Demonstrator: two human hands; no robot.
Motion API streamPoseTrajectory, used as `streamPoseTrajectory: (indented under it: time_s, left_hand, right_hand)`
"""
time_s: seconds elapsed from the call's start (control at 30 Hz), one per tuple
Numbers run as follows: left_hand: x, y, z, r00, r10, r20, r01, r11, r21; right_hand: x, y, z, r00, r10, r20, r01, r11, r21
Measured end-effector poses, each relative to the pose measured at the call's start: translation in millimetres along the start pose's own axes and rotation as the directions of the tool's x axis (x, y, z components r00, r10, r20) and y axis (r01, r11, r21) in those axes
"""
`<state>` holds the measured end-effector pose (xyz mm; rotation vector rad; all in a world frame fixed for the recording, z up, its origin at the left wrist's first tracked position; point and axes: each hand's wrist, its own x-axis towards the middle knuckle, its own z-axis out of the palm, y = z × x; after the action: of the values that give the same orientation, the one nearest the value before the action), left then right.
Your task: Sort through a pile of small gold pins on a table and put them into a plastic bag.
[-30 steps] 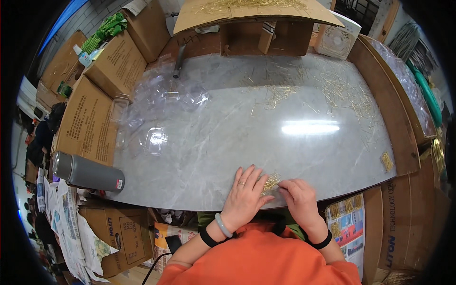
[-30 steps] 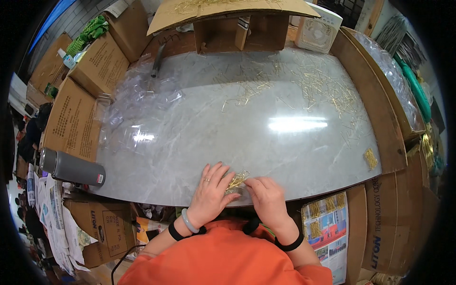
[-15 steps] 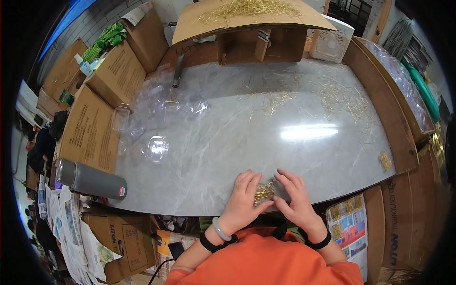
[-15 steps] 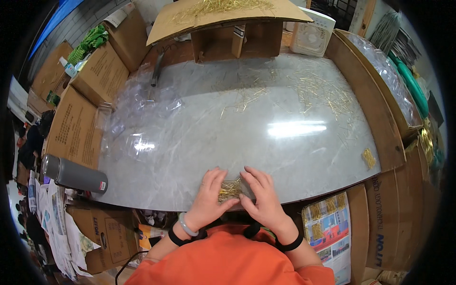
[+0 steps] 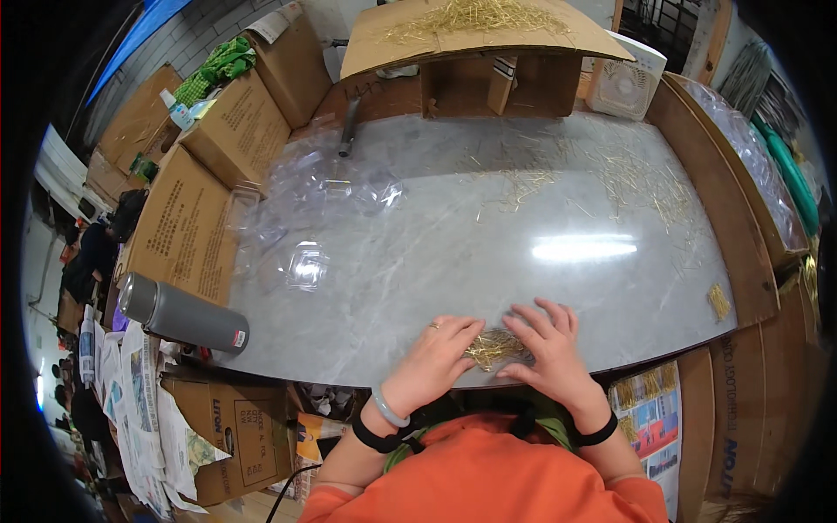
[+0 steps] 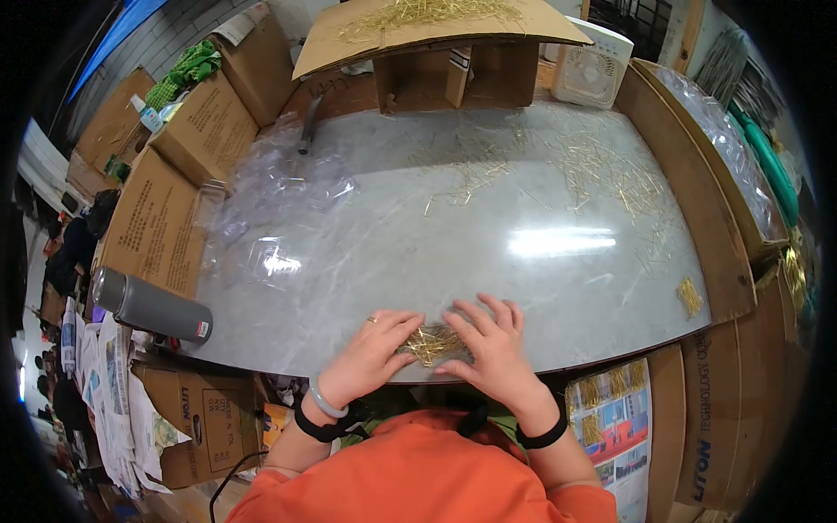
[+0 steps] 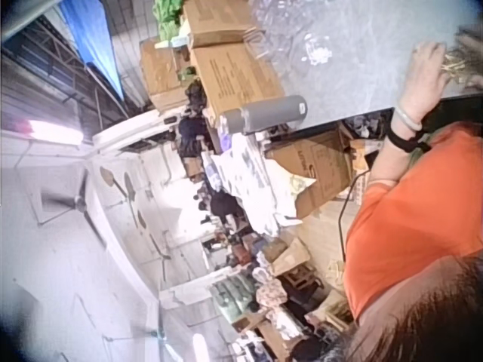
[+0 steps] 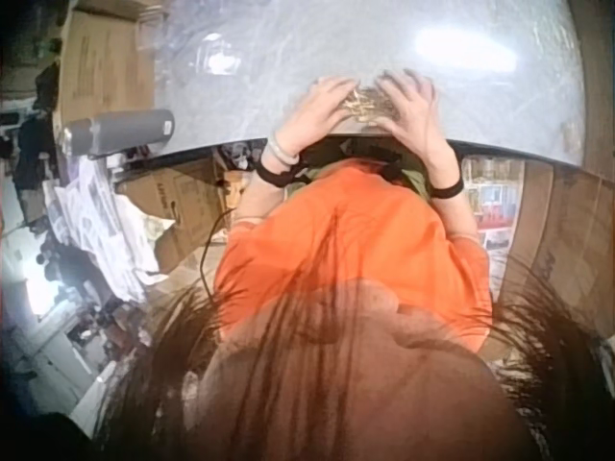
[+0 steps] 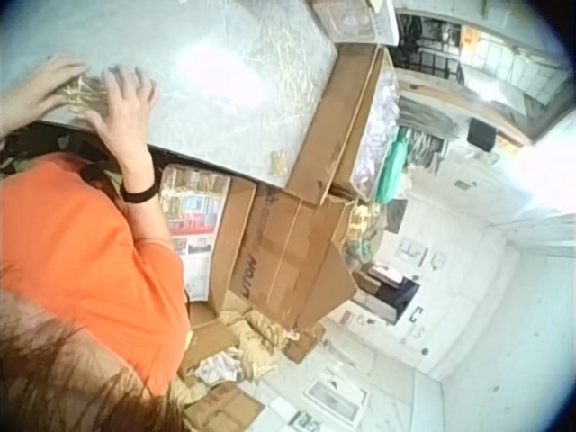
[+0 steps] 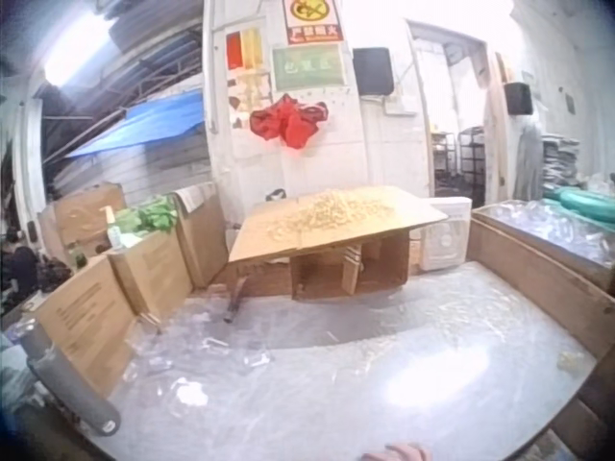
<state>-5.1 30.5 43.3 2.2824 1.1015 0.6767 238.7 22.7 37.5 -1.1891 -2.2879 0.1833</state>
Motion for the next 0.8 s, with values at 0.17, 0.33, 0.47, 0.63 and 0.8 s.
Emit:
streamPoseTrajectory:
  time_s: [0.17,0.33,0.47,0.63,0.8]
  left_hand:
    - [2.5,9.5,22.3,0.986,-0.121,-0.114,0.116,0.992,-0.050]
    - [2.9,13.7,35.9,0.978,-0.067,-0.195,0.056,0.997,-0.059]
    - [1.7,9.6,16.8,0.988,-0.043,-0.148,0.057,0.994,0.089]
    - [6.4,0.5,16.4,0.998,0.000,-0.063,0.009,0.988,0.151]
    - [17.2,6.1,46.5,0.992,0.109,-0.067,-0.101,0.988,0.119]
  right_hand:
    - [-11.7,3.9,7.9,0.997,0.071,0.041,-0.076,0.988,0.135]
    - [-12.3,1.1,18.0,0.999,0.040,0.028,-0.044,0.985,0.168]
    - [-8.6,2.5,-6.6,0.996,0.076,0.049,-0.082,0.987,0.138]
    - [-15.7,21.0,-15.0,0.991,0.103,0.083,-0.114,0.984,0.139]
    - [-20.7,22.1,3.9,0.992,0.123,-0.019,-0.116,0.967,0.227]
